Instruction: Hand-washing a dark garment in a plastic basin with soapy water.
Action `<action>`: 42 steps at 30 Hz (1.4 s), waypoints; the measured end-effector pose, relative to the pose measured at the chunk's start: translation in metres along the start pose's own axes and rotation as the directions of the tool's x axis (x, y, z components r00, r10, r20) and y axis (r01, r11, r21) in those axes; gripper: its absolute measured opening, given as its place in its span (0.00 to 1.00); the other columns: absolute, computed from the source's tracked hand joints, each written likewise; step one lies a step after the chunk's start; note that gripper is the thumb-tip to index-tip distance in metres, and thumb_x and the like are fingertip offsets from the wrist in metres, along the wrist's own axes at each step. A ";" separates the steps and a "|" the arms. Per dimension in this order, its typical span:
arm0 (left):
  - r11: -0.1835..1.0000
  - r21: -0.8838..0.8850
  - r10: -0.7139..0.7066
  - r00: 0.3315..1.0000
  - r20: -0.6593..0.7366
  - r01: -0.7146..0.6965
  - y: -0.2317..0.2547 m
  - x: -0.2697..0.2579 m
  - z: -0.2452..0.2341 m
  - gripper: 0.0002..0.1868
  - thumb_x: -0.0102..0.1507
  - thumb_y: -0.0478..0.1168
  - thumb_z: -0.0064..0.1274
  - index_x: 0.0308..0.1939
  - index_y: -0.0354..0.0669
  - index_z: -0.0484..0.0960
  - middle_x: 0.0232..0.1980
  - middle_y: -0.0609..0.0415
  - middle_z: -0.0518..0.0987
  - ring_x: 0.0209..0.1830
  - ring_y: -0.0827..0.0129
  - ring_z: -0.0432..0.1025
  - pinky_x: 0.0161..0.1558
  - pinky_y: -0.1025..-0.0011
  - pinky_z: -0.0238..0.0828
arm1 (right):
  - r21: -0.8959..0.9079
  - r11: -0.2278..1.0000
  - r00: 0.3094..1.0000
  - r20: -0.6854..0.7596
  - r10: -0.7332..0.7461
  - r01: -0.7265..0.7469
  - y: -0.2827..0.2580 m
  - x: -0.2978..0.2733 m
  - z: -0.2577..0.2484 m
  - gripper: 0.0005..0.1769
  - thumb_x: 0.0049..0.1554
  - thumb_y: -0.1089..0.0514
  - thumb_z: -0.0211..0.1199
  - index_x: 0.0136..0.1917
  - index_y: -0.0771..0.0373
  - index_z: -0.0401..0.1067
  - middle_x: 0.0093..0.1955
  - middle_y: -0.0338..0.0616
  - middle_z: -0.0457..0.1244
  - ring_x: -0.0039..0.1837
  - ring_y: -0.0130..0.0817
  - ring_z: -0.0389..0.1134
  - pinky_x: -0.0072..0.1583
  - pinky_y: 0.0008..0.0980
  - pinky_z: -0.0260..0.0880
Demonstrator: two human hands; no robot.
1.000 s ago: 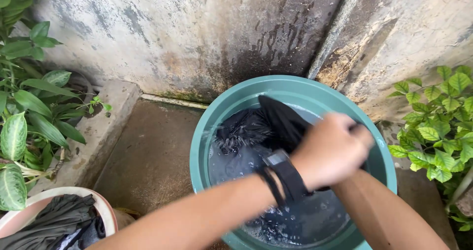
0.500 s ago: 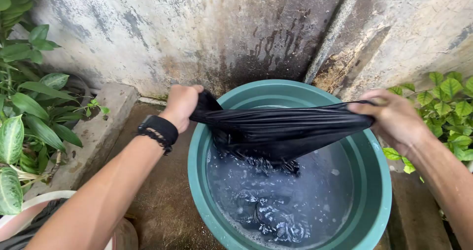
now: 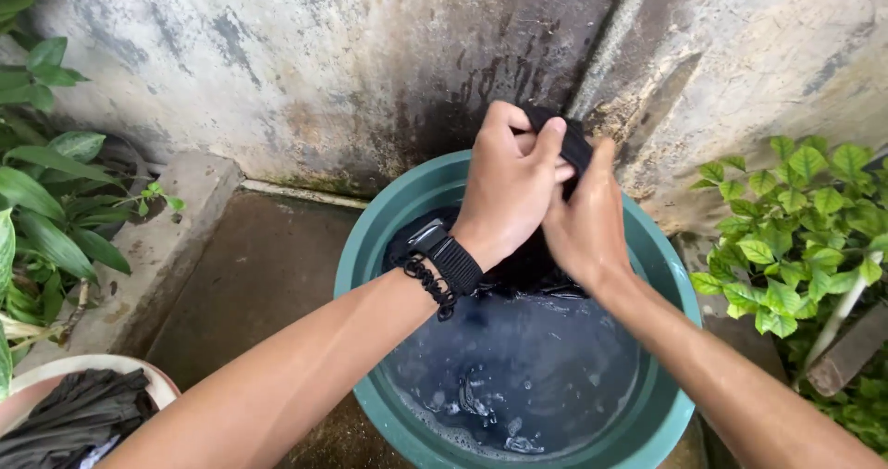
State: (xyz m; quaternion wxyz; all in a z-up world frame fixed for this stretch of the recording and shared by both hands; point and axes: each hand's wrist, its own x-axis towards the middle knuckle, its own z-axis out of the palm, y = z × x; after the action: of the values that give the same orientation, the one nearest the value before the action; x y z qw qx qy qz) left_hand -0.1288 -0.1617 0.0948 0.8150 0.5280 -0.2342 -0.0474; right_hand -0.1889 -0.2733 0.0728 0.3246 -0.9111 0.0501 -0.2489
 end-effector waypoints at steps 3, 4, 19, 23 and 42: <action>0.881 0.359 0.265 0.950 0.165 -0.309 0.011 -0.001 -0.015 0.10 0.67 0.32 0.48 0.49 0.31 0.66 0.42 0.38 0.80 0.40 0.54 0.79 0.41 0.65 0.78 | 0.012 1.000 0.992 -0.124 -0.027 0.028 0.016 0.013 -0.007 0.18 0.63 0.63 0.54 0.64 0.69 0.57 0.52 0.70 0.67 0.58 0.63 0.71 0.59 0.52 0.69; 0.646 0.537 0.411 0.840 0.353 -0.542 0.011 -0.002 -0.023 0.11 0.64 0.27 0.46 0.51 0.29 0.69 0.49 0.36 0.79 0.46 0.49 0.78 0.46 0.62 0.76 | 0.012 0.996 0.991 -0.098 -0.086 0.088 0.021 0.016 -0.014 0.14 0.62 0.68 0.50 0.62 0.66 0.62 0.49 0.70 0.68 0.54 0.63 0.72 0.58 0.52 0.69; -0.507 0.822 0.305 0.837 0.454 -0.261 -0.009 0.016 -0.082 0.16 0.55 0.32 0.57 0.45 0.44 0.72 0.44 0.51 0.70 0.51 0.58 0.68 0.49 0.63 0.72 | -0.427 0.731 0.794 0.550 -0.258 0.533 0.006 -0.006 -0.029 0.35 0.43 0.72 0.60 0.64 0.54 0.74 0.65 0.61 0.56 0.62 0.57 0.63 0.55 0.51 0.69; -0.167 0.934 0.291 0.889 0.352 -0.316 0.004 0.024 -0.083 0.25 0.44 0.29 0.59 0.46 0.36 0.75 0.49 0.43 0.74 0.53 0.48 0.71 0.40 0.57 0.74 | -0.577 0.645 0.806 0.582 -0.105 0.501 0.029 -0.012 -0.026 0.21 0.58 0.63 0.57 0.65 0.54 0.73 0.60 0.55 0.58 0.65 0.52 0.64 0.60 0.47 0.70; 0.609 0.792 -0.489 0.802 0.343 0.032 0.092 0.077 -0.131 0.09 0.59 0.36 0.54 0.41 0.43 0.86 0.38 0.60 0.83 0.41 0.71 0.74 0.50 0.68 0.70 | 0.073 0.997 0.974 0.221 -0.051 0.035 0.015 0.027 -0.133 0.13 0.53 0.50 0.72 0.47 0.59 0.86 0.50 0.51 0.72 0.52 0.35 0.68 0.55 0.38 0.68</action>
State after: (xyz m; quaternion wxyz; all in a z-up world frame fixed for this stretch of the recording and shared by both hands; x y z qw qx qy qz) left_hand -0.0195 -0.0365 0.1580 0.4050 0.8116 -0.3633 -0.2130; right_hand -0.2289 -0.3669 0.1635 0.3540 -0.9225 -0.0149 -0.1535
